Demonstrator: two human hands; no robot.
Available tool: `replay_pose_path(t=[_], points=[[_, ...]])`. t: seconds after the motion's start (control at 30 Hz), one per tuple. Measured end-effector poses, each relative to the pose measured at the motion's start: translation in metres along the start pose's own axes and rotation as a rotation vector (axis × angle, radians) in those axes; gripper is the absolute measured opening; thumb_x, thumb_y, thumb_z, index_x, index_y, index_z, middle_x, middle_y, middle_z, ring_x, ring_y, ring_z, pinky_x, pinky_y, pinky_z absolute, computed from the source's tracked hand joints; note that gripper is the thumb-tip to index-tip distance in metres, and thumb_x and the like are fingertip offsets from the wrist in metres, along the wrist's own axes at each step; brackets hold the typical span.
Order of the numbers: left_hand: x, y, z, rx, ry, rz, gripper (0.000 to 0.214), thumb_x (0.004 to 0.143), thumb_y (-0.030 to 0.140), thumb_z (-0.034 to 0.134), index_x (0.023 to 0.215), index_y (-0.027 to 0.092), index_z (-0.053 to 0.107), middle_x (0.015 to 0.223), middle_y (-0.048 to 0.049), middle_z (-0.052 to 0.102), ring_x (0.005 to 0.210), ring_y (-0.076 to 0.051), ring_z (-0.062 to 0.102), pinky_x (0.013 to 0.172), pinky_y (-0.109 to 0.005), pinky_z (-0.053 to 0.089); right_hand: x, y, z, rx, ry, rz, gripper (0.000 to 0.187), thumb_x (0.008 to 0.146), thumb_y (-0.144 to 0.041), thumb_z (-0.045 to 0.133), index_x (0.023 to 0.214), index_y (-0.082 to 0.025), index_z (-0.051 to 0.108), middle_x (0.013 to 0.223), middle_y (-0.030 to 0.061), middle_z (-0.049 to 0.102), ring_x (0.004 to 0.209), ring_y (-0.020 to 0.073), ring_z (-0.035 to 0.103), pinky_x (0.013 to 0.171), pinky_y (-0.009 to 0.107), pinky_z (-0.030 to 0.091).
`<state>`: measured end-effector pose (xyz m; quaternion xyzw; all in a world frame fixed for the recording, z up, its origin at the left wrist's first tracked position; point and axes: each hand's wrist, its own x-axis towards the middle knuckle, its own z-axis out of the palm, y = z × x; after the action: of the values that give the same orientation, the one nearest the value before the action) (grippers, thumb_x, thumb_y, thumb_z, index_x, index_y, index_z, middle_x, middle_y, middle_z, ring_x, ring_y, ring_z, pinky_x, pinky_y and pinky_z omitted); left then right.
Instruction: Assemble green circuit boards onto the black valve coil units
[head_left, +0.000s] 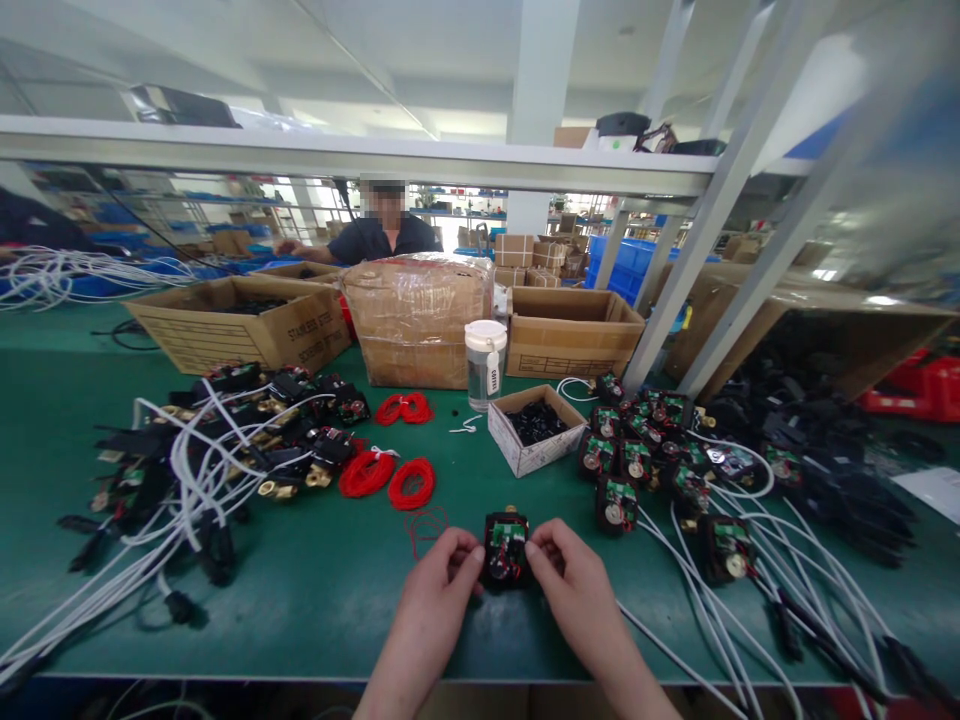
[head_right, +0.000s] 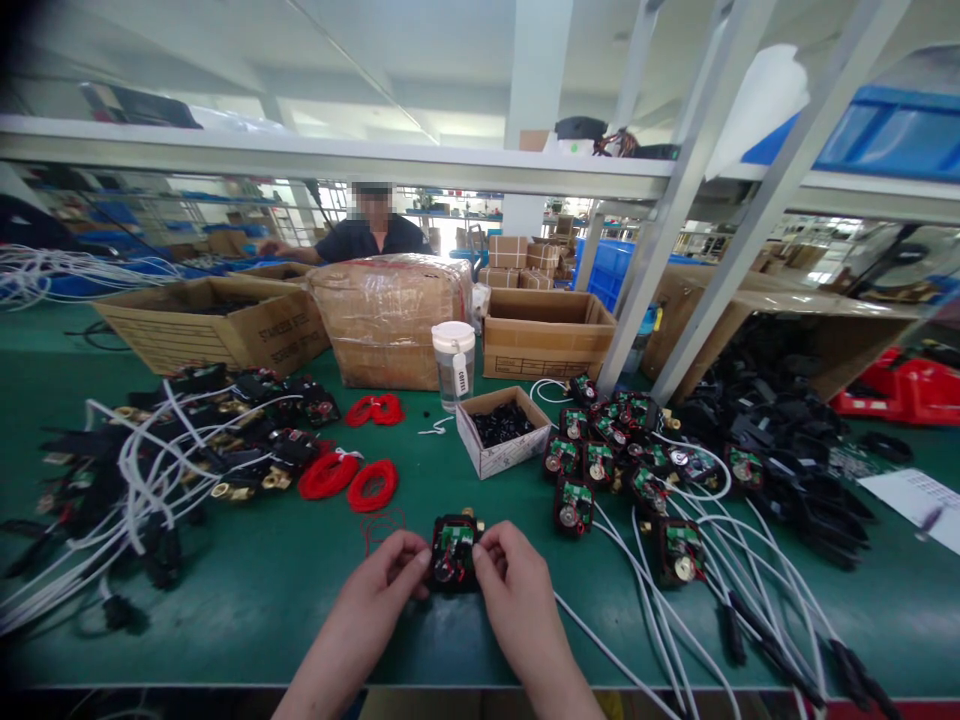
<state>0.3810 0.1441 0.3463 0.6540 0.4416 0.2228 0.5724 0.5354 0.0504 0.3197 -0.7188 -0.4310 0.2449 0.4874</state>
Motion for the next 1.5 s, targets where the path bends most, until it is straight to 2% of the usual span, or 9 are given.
replay_pose_path(t=[0.27, 0.67, 0.77, 0.93, 1.13, 1.33, 1.43, 1.5], points=[[0.002, -0.004, -0.001, 0.012, -0.022, -0.001, 0.025, 0.076, 0.047, 0.053, 0.079, 0.023, 0.056, 0.073, 0.0003, 0.062, 0.064, -0.019, 0.062, 0.066, -0.03, 0.047, 0.001, -0.001, -0.002, 0.014, -0.015, 0.01, 0.02, 0.092, -0.04, 0.052, 0.083, -0.023, 0.058, 0.076, -0.0005, 0.06, 0.071, 0.0192, 0.058, 0.066, 0.029, 0.043], [-0.001, -0.007, -0.001, 0.086, -0.041, 0.031, 0.024, 0.079, 0.046, 0.051, 0.083, 0.023, 0.058, 0.077, -0.0021, 0.067, 0.069, -0.02, 0.065, 0.068, -0.03, 0.049, -0.004, 0.002, -0.001, -0.009, -0.038, -0.001, 0.014, 0.092, -0.034, 0.051, 0.087, -0.023, 0.058, 0.08, 0.0003, 0.061, 0.072, 0.0188, 0.057, 0.067, 0.03, 0.044], [0.0, -0.01, 0.0, 0.112, -0.026, 0.05, 0.024, 0.078, 0.041, 0.053, 0.089, 0.022, 0.061, 0.086, -0.0054, 0.071, 0.073, -0.021, 0.067, 0.072, -0.032, 0.051, -0.005, 0.004, -0.001, -0.005, -0.051, 0.0, 0.01, 0.091, -0.031, 0.052, 0.088, -0.023, 0.058, 0.08, -0.0002, 0.059, 0.071, 0.0184, 0.056, 0.066, 0.03, 0.044], [0.0, -0.013, 0.001, 0.052, -0.072, 0.022, 0.046, 0.076, 0.041, 0.056, 0.114, 0.017, 0.065, 0.107, -0.0103, 0.076, 0.074, -0.021, 0.07, 0.075, -0.034, 0.053, -0.006, 0.006, 0.001, 0.03, -0.07, 0.025, 0.006, 0.088, -0.026, 0.054, 0.09, -0.022, 0.058, 0.079, -0.0006, 0.058, 0.07, 0.0179, 0.055, 0.066, 0.029, 0.044], [0.0, -0.015, 0.0, 0.033, -0.081, 0.016, 0.05, 0.075, 0.041, 0.058, 0.117, 0.014, 0.065, 0.109, -0.0125, 0.077, 0.073, -0.022, 0.069, 0.076, -0.036, 0.052, -0.009, 0.002, 0.0, 0.06, -0.065, 0.022, 0.012, 0.092, -0.032, 0.053, 0.091, -0.022, 0.06, 0.081, -0.0001, 0.061, 0.071, 0.0173, 0.057, 0.066, 0.028, 0.044], [0.002, -0.017, 0.002, 0.074, -0.047, 0.033, 0.045, 0.075, 0.039, 0.059, 0.113, 0.016, 0.068, 0.101, -0.0097, 0.078, 0.071, -0.021, 0.066, 0.076, -0.035, 0.052, -0.004, 0.003, 0.002, -0.004, -0.003, -0.001, 0.011, 0.091, -0.031, 0.056, 0.09, -0.022, 0.062, 0.079, 0.0001, 0.062, 0.069, 0.0175, 0.057, 0.064, 0.028, 0.044], [0.003, -0.015, -0.001, 0.068, -0.076, 0.041, 0.046, 0.077, 0.039, 0.059, 0.116, 0.016, 0.068, 0.107, -0.0102, 0.078, 0.072, -0.02, 0.067, 0.077, -0.035, 0.054, -0.003, 0.001, 0.001, -0.023, 0.013, -0.036, 0.013, 0.094, -0.032, 0.054, 0.091, -0.022, 0.063, 0.083, 0.0017, 0.064, 0.071, 0.0179, 0.059, 0.065, 0.029, 0.045], [0.004, -0.012, -0.004, 0.055, -0.065, 0.073, 0.048, 0.081, 0.041, 0.056, 0.12, 0.016, 0.067, 0.113, -0.0112, 0.077, 0.082, -0.022, 0.071, 0.082, -0.035, 0.055, -0.002, -0.002, -0.001, -0.026, 0.035, -0.059, 0.014, 0.096, -0.032, 0.054, 0.093, -0.022, 0.063, 0.084, 0.0021, 0.064, 0.073, 0.0183, 0.06, 0.066, 0.03, 0.046]])
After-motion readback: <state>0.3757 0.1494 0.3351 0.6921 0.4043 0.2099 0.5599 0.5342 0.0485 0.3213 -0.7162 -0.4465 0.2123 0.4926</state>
